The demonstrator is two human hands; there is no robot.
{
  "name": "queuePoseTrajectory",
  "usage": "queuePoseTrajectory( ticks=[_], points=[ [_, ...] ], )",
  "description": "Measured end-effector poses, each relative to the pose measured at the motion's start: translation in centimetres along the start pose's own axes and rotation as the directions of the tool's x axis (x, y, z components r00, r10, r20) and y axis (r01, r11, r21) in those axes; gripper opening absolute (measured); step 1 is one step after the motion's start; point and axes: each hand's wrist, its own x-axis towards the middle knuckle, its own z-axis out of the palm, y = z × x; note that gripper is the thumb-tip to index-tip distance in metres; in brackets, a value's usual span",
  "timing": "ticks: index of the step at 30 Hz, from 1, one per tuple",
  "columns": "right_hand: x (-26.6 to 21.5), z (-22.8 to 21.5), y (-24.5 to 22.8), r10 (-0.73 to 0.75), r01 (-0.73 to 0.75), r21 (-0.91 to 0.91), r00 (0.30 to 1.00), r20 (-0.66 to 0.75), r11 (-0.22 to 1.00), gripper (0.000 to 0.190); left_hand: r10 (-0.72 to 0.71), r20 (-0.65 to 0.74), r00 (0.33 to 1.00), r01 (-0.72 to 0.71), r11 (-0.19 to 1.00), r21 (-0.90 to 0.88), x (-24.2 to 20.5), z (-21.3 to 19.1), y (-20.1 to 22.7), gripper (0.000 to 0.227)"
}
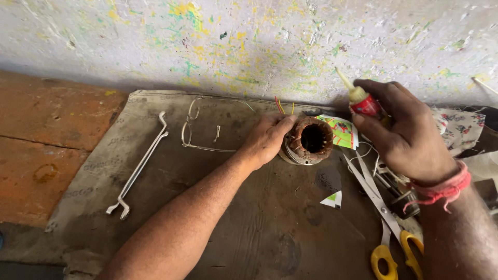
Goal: The person applies glue to a cylindrical electrical component with copper windings, wipes the glue bottle with a cloth, and then uses a screwdriver to adjust the internal parts of the component. The person also handles a circular plastic part and wires connected to the assembly.
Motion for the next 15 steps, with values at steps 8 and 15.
queuePoseTrajectory(
  ticks=[8, 15],
  points=[
    [-1.5, -2.3, 1.5, -0.110, 0.116, 0.143, 0.993, -0.053, 0.983, 0.050, 0.052, 0.055, 0.997, -0.054, 0.998, 0.032, 0.1, -0.6, -0.3, 0.041],
    [-2.2, -1.5, 0.7, -0.113, 0.151, 0.414, 0.987, -0.114, 0.898, 0.039, 0.057, 0.031, 0.998, -0.059, 0.997, 0.058, 0.1, -0.3, -0.1, 0.041]
  ],
)
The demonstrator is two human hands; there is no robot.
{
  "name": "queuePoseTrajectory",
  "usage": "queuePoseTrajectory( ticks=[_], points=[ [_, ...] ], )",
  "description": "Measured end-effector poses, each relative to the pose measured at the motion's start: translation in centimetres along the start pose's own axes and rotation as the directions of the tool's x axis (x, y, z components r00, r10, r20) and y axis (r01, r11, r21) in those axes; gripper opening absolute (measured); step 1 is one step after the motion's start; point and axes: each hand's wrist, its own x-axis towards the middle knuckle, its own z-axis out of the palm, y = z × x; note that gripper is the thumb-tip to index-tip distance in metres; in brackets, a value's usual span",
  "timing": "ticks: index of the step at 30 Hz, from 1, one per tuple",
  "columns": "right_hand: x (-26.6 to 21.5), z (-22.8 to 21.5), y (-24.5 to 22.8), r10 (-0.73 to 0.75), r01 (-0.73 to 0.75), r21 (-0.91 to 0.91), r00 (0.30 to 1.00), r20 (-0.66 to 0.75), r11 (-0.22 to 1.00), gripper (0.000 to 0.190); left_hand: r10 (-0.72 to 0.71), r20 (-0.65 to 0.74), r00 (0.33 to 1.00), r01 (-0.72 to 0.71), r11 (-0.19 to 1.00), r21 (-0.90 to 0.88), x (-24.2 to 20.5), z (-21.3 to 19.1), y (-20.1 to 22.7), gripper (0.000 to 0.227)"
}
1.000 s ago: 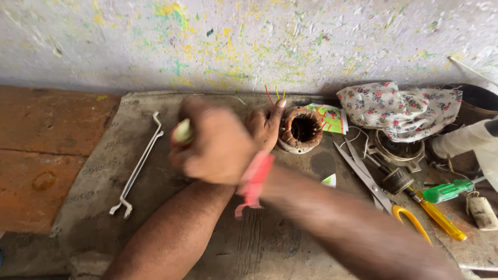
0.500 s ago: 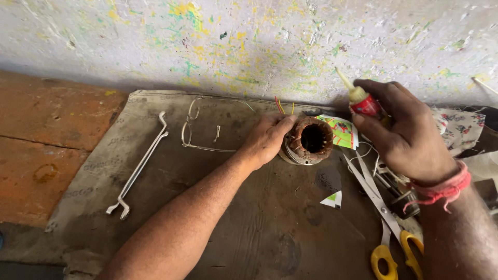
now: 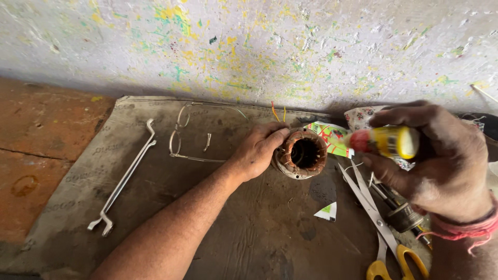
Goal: The person applies glue to a cylindrical electrical component with copper windings, wipes the glue bottle with a cloth, and then uses a screwdriver to adjust the internal parts of the component. The person also handles a circular plastic part and wires connected to the assembly.
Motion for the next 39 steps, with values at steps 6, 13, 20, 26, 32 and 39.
queuePoseTrajectory(
  ticks=[6, 13, 20, 26, 32, 39],
  points=[
    [0.2, 1.6, 0.4, 0.014, -0.014, 0.159, 1.000, -0.001, 0.987, 0.040, -0.023, -0.005, 1.000, 0.023, 1.000, 0.018, 0.0, 0.1, 0.4, 0.042],
    [0.5, 2.5, 2.4, 0.029, -0.022, -0.131, 0.998, 0.055, 0.991, 0.046, -0.096, 0.030, 0.995, 0.098, 0.994, -0.053, 0.2, -0.2, 0.5, 0.044],
    [0.8, 2.1, 3.5, 0.030, 0.001, -0.278, 0.994, 0.110, 0.961, 0.045, -0.085, 0.030, 0.996, 0.087, 0.993, -0.083, 0.3, -0.1, 0.2, 0.045],
    [1.0, 2.6, 3.5, 0.046, -0.012, -0.317, 0.994, 0.100, 0.948, 0.039, -0.080, 0.016, 0.997, 0.081, 0.994, -0.069, 0.4, 0.0, -0.1, 0.045],
    [1.2, 2.7, 3.8, 0.053, -0.020, -0.336, 0.994, 0.091, 0.942, 0.039, -0.075, 0.036, 0.997, 0.077, 0.994, -0.074, 0.3, -0.1, 0.0, 0.046],
    [1.1, 2.6, 3.9, 0.037, -0.004, -0.352, 0.996, 0.087, 0.936, 0.040, -0.158, 0.059, 0.986, 0.163, 0.983, -0.088, 0.4, 0.0, 0.0, 0.048]
  ],
)
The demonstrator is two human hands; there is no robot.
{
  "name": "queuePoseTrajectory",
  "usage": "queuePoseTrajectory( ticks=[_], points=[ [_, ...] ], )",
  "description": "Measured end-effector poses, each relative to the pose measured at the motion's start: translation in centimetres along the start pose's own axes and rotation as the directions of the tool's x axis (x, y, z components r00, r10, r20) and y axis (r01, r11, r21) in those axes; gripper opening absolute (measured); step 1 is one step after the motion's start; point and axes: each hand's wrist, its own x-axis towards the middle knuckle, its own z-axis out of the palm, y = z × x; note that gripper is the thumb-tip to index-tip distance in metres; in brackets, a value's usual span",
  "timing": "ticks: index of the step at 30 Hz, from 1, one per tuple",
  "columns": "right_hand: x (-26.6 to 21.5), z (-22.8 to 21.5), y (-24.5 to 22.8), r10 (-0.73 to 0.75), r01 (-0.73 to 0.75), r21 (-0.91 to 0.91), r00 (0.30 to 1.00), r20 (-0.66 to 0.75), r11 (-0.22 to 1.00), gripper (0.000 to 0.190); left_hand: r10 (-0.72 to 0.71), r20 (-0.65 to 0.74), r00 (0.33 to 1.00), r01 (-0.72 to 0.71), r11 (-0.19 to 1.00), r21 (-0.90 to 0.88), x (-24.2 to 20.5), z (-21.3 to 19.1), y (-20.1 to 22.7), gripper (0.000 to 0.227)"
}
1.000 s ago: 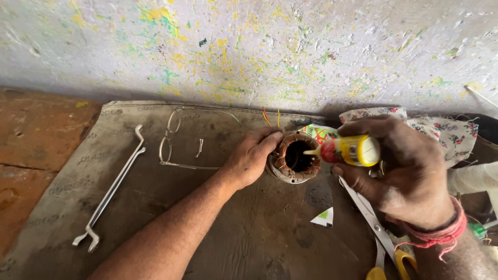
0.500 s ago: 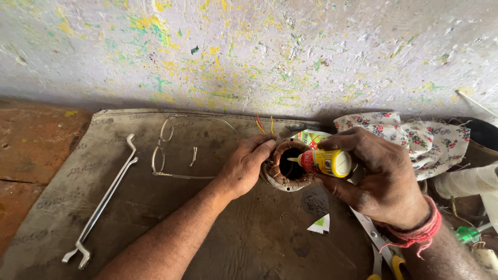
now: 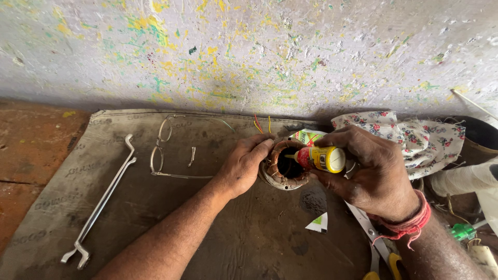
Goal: The person applies glue to a cylindrical electrical component with copper windings, wipes the glue bottle with a cloth, and then uses a screwdriver to adjust the internal parts of the component. The person also handles a circular plastic part and wires connected to the assembly.
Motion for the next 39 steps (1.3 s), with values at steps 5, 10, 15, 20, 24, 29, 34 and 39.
queuePoseTrajectory(
  ticks=[5, 10, 15, 20, 24, 29, 34, 39],
  points=[
    [0.0, 0.1, -0.1, -0.014, 0.014, 0.012, 1.000, -0.009, 1.000, 0.040, 0.010, -0.001, 1.000, -0.010, 1.000, 0.010, -0.1, 0.0, 0.1, 0.050],
    [0.0, 0.0, -0.1, -0.011, 0.011, 0.033, 1.000, -0.003, 0.999, 0.038, 0.022, -0.002, 1.000, -0.022, 1.000, 0.019, 0.0, 0.0, -0.1, 0.049],
    [-0.1, -0.1, 0.0, -0.027, 0.027, 0.022, 1.000, -0.010, 0.999, 0.039, 0.033, -0.011, 0.999, -0.033, 0.999, 0.002, -0.1, 0.1, -0.1, 0.047],
    [0.0, -0.1, -0.1, -0.037, 0.037, 0.033, 0.999, -0.018, 0.999, 0.039, 0.062, -0.003, 0.998, -0.062, 0.998, -0.027, -0.2, 0.1, 0.2, 0.046],
    [0.0, 0.2, 0.0, -0.036, 0.036, 0.002, 0.999, -0.008, 0.999, 0.041, 0.065, -0.015, 0.998, -0.066, 0.997, -0.030, -0.2, 0.2, 0.3, 0.046],
    [-0.1, 0.4, 0.5, -0.071, 0.070, 0.020, 0.997, 0.025, 0.997, 0.044, 0.026, -0.023, 0.999, -0.026, 1.000, 0.001, 0.0, 0.1, -0.1, 0.050],
    [-0.2, 0.4, 0.6, -0.050, 0.050, -0.010, 0.997, 0.058, 0.999, 0.045, 0.060, -0.012, 0.998, -0.060, 0.997, 0.057, 0.0, 0.0, -1.1, 0.055],
    [0.1, 0.1, 0.2, -0.034, 0.034, -0.006, 0.996, 0.077, 0.999, 0.048, 0.089, -0.134, 0.987, -0.101, 0.991, -0.085, 0.0, 1.2, -2.5, 0.055]
  ],
)
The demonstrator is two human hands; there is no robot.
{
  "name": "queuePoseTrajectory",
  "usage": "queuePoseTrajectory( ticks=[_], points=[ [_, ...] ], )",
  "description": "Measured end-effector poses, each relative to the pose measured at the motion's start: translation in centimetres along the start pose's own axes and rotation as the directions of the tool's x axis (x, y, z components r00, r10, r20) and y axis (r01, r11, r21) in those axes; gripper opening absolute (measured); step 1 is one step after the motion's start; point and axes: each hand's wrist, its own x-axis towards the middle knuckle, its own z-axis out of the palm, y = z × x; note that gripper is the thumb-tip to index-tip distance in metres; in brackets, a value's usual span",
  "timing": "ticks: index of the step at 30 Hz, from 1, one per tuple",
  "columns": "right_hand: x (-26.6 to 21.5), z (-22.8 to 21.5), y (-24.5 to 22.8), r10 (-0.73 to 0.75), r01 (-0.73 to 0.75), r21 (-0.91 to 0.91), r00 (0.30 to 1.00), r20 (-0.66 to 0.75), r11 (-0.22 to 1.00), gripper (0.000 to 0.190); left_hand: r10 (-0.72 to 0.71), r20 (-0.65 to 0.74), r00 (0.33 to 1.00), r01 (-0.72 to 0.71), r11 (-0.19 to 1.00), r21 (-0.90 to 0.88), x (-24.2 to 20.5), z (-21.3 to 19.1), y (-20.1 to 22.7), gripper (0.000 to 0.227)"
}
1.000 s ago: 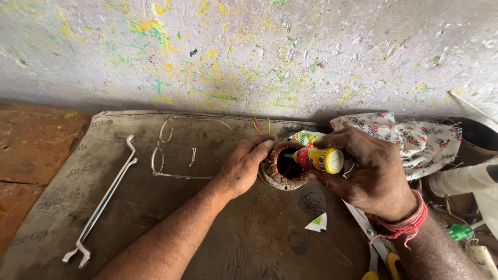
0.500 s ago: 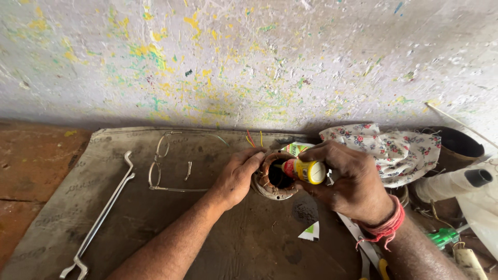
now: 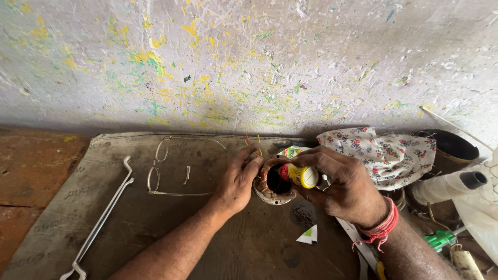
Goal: The person applies glue to a cylindrical electrical component with copper windings, wipes the glue bottle with a cloth, and then uses a screwdriver to adjust the internal parts of the component. The person also handles a circular plastic part and wires connected to the assembly.
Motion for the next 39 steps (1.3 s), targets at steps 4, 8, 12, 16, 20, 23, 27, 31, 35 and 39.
queuePoseTrajectory(
  ticks=[4, 8, 12, 16, 20, 23, 27, 31, 35, 39],
  points=[
    [-0.1, -0.8, -0.2, -0.121, 0.122, 0.036, 0.992, -0.044, 0.992, 0.049, -0.006, -0.005, 1.000, 0.006, 0.999, -0.049, -0.2, 0.6, -0.8, 0.057],
    [0.0, -1.0, -0.5, -0.105, 0.105, 0.011, 0.994, -0.027, 0.994, 0.050, 0.022, -0.024, 0.999, -0.023, 0.998, -0.059, -0.6, 0.6, -1.2, 0.057],
    [-0.2, -0.9, -0.3, -0.128, 0.128, 0.042, 0.992, -0.009, 0.991, 0.049, 0.010, -0.012, 1.000, -0.010, 0.999, -0.031, -0.6, 0.9, -1.6, 0.059],
    [-0.3, -0.7, -0.1, -0.005, 0.005, -0.002, 1.000, 0.021, 1.000, 0.048, -0.048, 0.025, 0.999, 0.051, 0.990, -0.131, -0.5, 0.9, -1.6, 0.063],
    [-0.3, -0.5, -0.1, 0.029, -0.029, 0.005, 0.999, 0.014, 1.000, 0.048, -0.063, 0.035, 0.997, 0.066, 0.994, -0.092, -0.5, 0.9, -1.4, 0.065],
    [-0.2, -0.5, -0.1, 0.047, -0.047, 0.014, 0.998, 0.032, 0.999, 0.049, -0.051, 0.050, 0.997, 0.056, 0.992, -0.116, -0.5, 0.8, -1.5, 0.066],
    [-0.2, -0.5, -0.1, 0.022, -0.022, 0.011, 0.999, 0.037, 1.000, 0.050, -0.028, 0.039, 0.999, 0.032, 0.993, -0.117, -0.4, 0.8, -1.7, 0.066],
    [-0.2, -0.6, 0.0, 0.017, -0.018, 0.025, 0.999, 0.043, 1.000, 0.050, -0.026, 0.031, 0.999, 0.029, 0.994, -0.109, -0.3, 0.8, -1.9, 0.065],
    [-0.4, -0.4, 0.3, -0.050, 0.049, 0.039, 0.998, 0.039, 0.998, 0.050, -0.010, 0.039, 0.999, 0.016, 0.989, -0.146, -0.4, 0.9, -2.0, 0.063],
    [-0.4, -0.4, 0.3, -0.067, 0.066, 0.028, 0.997, 0.031, 0.997, 0.050, 0.004, 0.035, 0.999, 0.002, 0.987, -0.162, -0.4, 0.9, -1.8, 0.064]
  ],
)
